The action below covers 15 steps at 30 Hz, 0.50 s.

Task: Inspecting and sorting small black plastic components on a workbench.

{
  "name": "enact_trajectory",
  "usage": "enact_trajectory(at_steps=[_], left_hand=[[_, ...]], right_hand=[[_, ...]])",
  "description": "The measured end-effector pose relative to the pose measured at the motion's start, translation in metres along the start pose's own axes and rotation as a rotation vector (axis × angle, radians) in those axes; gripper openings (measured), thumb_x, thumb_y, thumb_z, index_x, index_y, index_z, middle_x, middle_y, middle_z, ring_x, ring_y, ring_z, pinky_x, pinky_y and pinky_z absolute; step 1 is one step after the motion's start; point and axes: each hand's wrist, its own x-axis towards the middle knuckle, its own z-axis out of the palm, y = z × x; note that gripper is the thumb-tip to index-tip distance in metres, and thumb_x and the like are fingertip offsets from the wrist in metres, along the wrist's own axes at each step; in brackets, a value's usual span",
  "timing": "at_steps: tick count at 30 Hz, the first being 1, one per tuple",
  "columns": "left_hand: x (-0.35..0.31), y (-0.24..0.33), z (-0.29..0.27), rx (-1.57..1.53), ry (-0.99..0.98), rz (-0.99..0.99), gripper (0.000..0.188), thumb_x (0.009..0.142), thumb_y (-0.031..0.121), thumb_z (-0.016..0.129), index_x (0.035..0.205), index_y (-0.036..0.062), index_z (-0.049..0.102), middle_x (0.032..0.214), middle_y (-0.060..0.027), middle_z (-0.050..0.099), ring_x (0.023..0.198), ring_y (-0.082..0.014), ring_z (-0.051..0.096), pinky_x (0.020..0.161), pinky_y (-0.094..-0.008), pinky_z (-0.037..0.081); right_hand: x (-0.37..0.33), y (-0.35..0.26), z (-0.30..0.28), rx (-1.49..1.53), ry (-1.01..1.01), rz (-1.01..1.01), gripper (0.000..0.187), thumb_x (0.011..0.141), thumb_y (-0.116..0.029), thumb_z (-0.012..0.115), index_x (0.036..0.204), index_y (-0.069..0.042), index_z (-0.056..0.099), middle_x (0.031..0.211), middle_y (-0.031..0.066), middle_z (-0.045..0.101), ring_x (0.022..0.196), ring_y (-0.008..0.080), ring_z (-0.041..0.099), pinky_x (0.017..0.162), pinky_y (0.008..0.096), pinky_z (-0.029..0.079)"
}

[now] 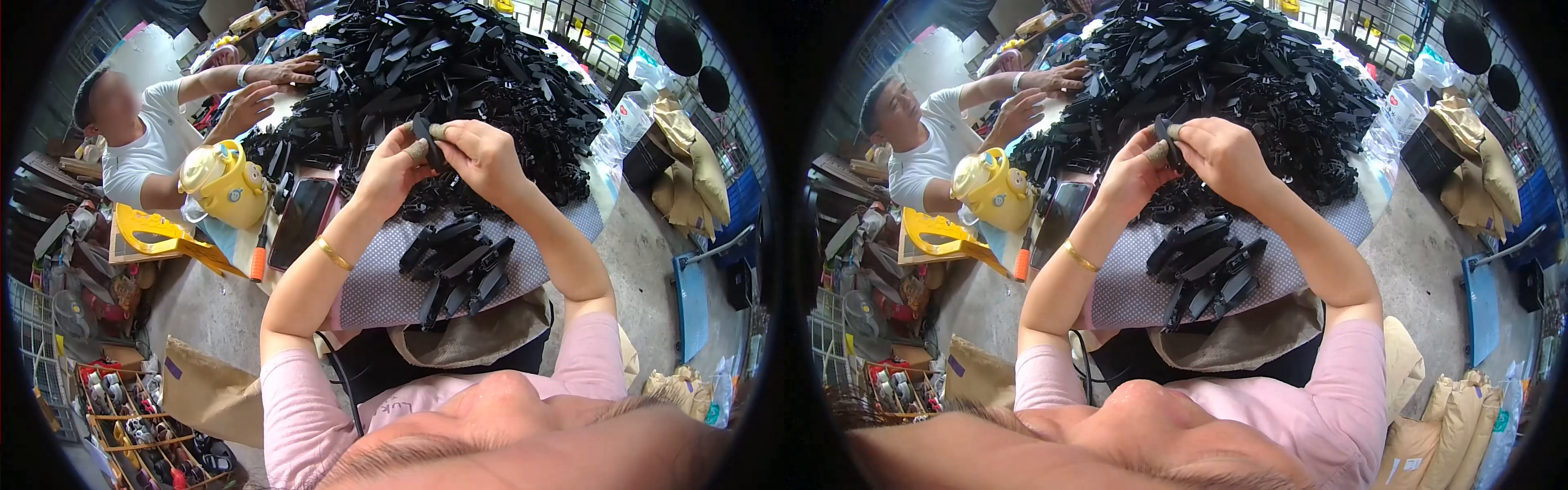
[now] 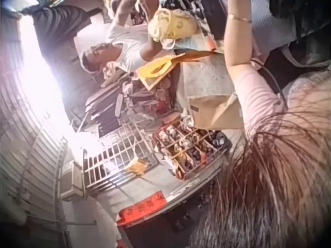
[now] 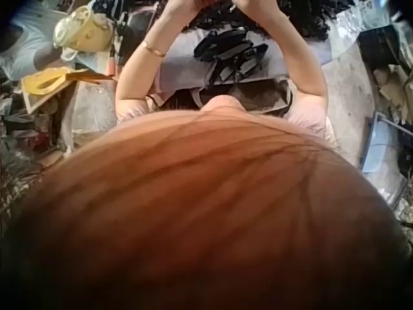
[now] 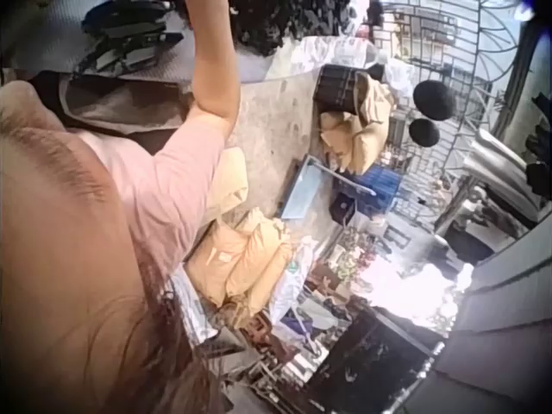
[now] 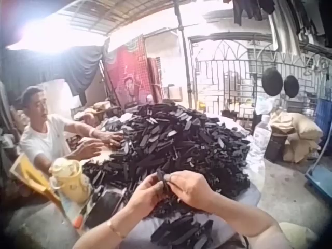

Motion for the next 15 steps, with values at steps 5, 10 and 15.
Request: enact_trajectory(at_steps=[5, 10, 15], left_hand=[[-0.002, 0.001, 0.002, 0.194, 0.033, 0.057, 0.026, 0.09, 0.011, 0.054, 0.113, 0.0009, 0.05, 0.097, -0.0042, 0.059, 0.081, -0.01, 0.058, 0.068, -0.0223, 0.048], [-0.008, 0.004, 0.016, 0.647, 0.192, 0.262, 0.024, 0.088, 0.015, 0.056, 0.104, -0.0029, 0.054, 0.085, -0.0044, 0.061, 0.073, -0.0095, 0.055, 0.064, -0.0216, 0.045], [-0.01, -0.003, 0.013, 0.833, 0.25, 0.434, 0.026, 0.087, 0.017, 0.058, 0.101, -0.0043, 0.052, 0.077, -0.008, 0.061, 0.067, -0.0114, 0.055, 0.062, -0.0257, 0.046]], right_hand=[[-0.002, -0.003, -0.005, 0.119, -0.204, 0.196, 0.018, 0.075, -0.005, 0.065, 0.092, 0.001, 0.062, 0.084, 0.0149, 0.063, 0.074, 0.0282, 0.063, 0.064, 0.0316, 0.052], [-0.007, -0.009, 0.003, -0.029, -0.24, 0.094, 0.01, 0.079, -0.005, 0.06, 0.084, 0.002, 0.056, 0.075, 0.0144, 0.058, 0.065, 0.0297, 0.06, 0.058, 0.035, 0.049], [-0.01, -0.015, 0.002, -0.116, -0.344, -0.046, 0.007, 0.079, -0.004, 0.058, 0.078, 0.001, 0.052, 0.071, 0.0134, 0.055, 0.063, 0.0298, 0.057, 0.055, 0.037, 0.047]])
